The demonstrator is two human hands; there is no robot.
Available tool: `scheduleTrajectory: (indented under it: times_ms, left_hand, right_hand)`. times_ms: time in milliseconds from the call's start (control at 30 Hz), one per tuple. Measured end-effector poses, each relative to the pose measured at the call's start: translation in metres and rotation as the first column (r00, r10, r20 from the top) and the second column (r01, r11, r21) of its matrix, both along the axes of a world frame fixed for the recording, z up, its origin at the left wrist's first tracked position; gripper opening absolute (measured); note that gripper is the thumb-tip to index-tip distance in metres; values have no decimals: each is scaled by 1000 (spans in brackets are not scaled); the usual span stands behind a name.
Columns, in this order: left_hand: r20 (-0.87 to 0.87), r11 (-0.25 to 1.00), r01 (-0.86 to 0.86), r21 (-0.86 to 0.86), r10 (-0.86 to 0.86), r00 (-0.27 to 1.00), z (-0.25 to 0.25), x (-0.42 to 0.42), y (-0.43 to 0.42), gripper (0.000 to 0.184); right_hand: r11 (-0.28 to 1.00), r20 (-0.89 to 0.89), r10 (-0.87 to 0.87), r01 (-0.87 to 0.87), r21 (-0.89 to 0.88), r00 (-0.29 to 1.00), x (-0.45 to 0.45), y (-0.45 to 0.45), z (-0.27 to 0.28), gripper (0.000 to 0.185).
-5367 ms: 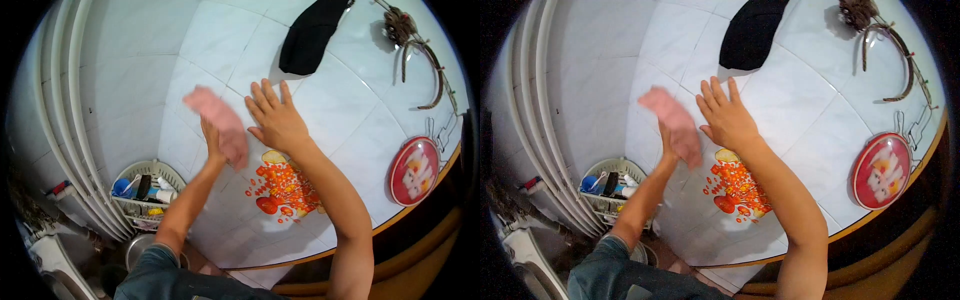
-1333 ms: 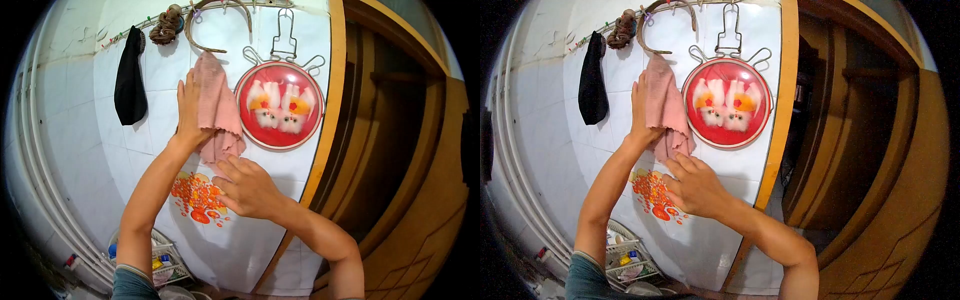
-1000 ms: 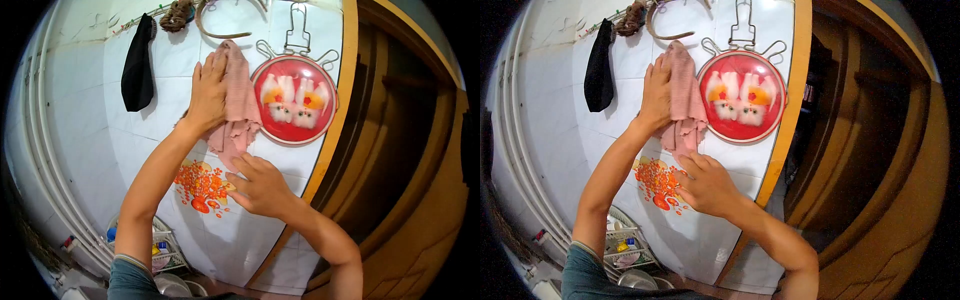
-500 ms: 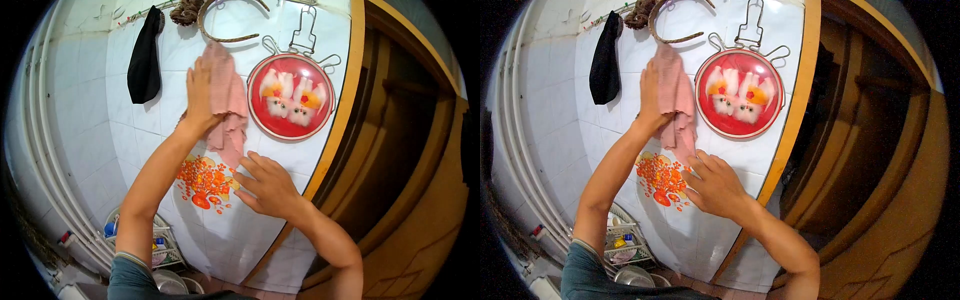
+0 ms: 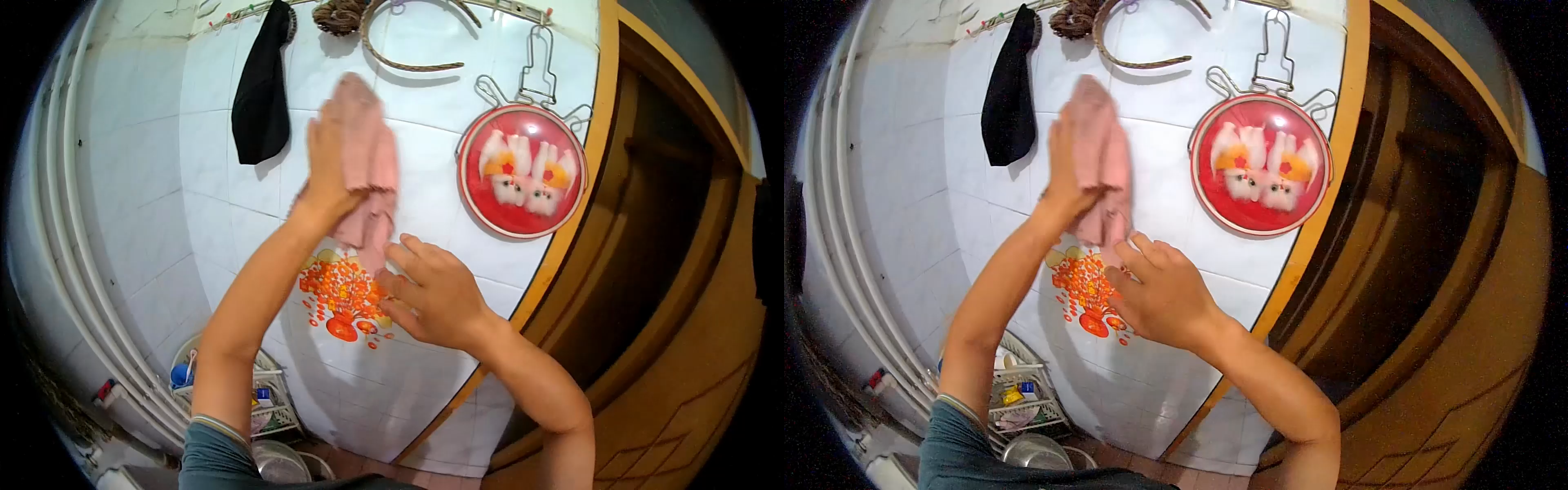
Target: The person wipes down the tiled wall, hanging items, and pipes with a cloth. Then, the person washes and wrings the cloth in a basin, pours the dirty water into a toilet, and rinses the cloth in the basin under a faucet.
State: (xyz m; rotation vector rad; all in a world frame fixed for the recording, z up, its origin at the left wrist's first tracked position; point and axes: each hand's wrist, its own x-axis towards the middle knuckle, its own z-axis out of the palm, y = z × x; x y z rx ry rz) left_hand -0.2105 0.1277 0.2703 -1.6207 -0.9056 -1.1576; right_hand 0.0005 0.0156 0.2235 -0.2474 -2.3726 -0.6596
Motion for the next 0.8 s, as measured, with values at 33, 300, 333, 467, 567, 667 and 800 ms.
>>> scheduleTrajectory:
  times_ms: [33,300,333,467,567,667,800]
  left_hand:
    - [-33,997,-67,43,68,997,-1,6,0,80]
    - [232,996,-72,45,60,971,13,-23,-6,53]
    - [233,1000,-12,20,7,973,11,-21,-19,62]
    - [62,994,76,80,-81,995,-14,-4,-9,69]
    - [8,996,70,61,-71,997,-19,2,-19,65]
    - [36,997,23,68,-25,999,-16,-15,-16,57]
    - [197,998,59,27,-63,978,-20,-50,-7,66]
  right_hand:
    - [1000,4,6,-6,3,1000,-4,0,1,38]
    - [997,-62,-26,31,75,998,4,-16,5,38]
    - [997,-59,-25,29,76,998,7,-15,6,38]
    - [995,-110,-74,82,61,991,-7,-4,13,40]
    - [993,-127,-103,110,52,987,-19,4,16,41]
    - [989,-162,-139,146,33,977,-23,1,18,42]
    - [978,-174,-185,199,67,967,-24,8,12,42]
